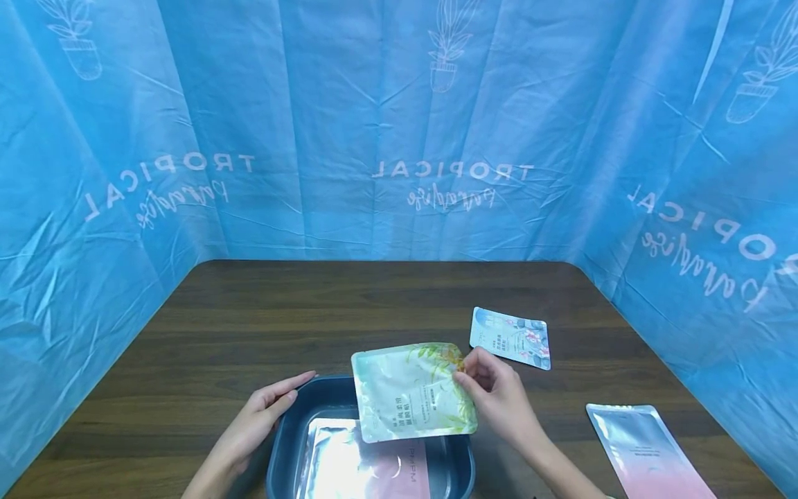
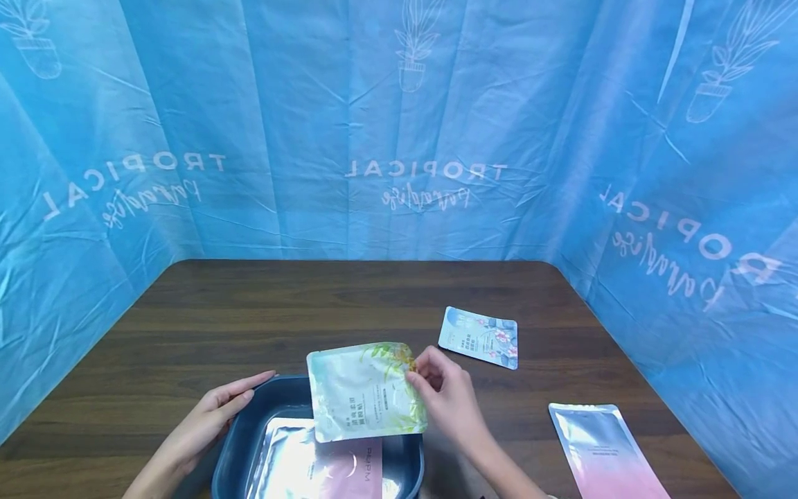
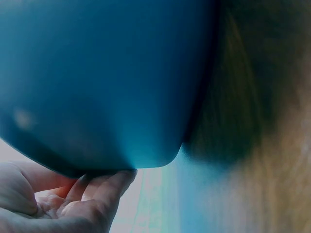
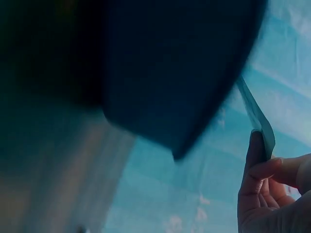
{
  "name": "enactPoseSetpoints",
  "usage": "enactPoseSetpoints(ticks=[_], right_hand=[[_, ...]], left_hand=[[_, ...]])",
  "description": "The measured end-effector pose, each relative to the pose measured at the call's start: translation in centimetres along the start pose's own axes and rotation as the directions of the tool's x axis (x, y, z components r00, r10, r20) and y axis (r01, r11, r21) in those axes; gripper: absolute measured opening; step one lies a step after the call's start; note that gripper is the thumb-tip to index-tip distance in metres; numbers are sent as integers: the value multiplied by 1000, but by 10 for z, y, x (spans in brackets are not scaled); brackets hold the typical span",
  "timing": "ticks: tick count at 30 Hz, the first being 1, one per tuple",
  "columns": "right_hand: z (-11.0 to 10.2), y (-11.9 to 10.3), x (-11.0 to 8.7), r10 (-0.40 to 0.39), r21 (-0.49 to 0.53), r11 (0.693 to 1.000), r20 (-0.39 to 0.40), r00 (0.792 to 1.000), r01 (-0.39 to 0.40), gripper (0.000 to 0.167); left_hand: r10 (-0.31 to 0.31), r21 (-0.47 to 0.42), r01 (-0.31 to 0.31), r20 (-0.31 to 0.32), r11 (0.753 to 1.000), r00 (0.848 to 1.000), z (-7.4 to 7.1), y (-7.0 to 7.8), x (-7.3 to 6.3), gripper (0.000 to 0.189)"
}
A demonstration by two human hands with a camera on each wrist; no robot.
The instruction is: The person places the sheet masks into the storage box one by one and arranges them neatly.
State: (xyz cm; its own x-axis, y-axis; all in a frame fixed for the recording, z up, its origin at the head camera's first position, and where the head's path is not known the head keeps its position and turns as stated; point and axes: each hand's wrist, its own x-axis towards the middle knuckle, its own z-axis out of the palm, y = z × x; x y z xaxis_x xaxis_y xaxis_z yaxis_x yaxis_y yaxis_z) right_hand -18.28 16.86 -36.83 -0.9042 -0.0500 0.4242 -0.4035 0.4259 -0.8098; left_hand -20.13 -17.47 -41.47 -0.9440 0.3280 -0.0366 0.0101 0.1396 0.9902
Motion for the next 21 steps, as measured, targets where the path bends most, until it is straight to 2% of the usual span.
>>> enactPoseSetpoints(ticks=[7, 12, 17, 21], right_hand=[[30, 4, -9, -31, 49, 998, 133, 991, 25, 18], [41, 5, -14, 6, 42, 999, 246, 969, -17, 17], [45, 5, -17, 10, -72, 997, 336, 942, 15, 23], [48, 4, -18, -19, -228, 967, 383, 924, 114, 25]], left_hand=[[-16, -4, 16, -11, 1000, 1000, 1, 1, 0, 40], [-28, -13, 28, -14, 1000, 999, 2, 1, 0, 40], [-39, -18, 39, -22, 999, 999, 2, 2, 0, 40], [-43, -17, 42, -22, 999, 999, 2, 2, 0, 40]])
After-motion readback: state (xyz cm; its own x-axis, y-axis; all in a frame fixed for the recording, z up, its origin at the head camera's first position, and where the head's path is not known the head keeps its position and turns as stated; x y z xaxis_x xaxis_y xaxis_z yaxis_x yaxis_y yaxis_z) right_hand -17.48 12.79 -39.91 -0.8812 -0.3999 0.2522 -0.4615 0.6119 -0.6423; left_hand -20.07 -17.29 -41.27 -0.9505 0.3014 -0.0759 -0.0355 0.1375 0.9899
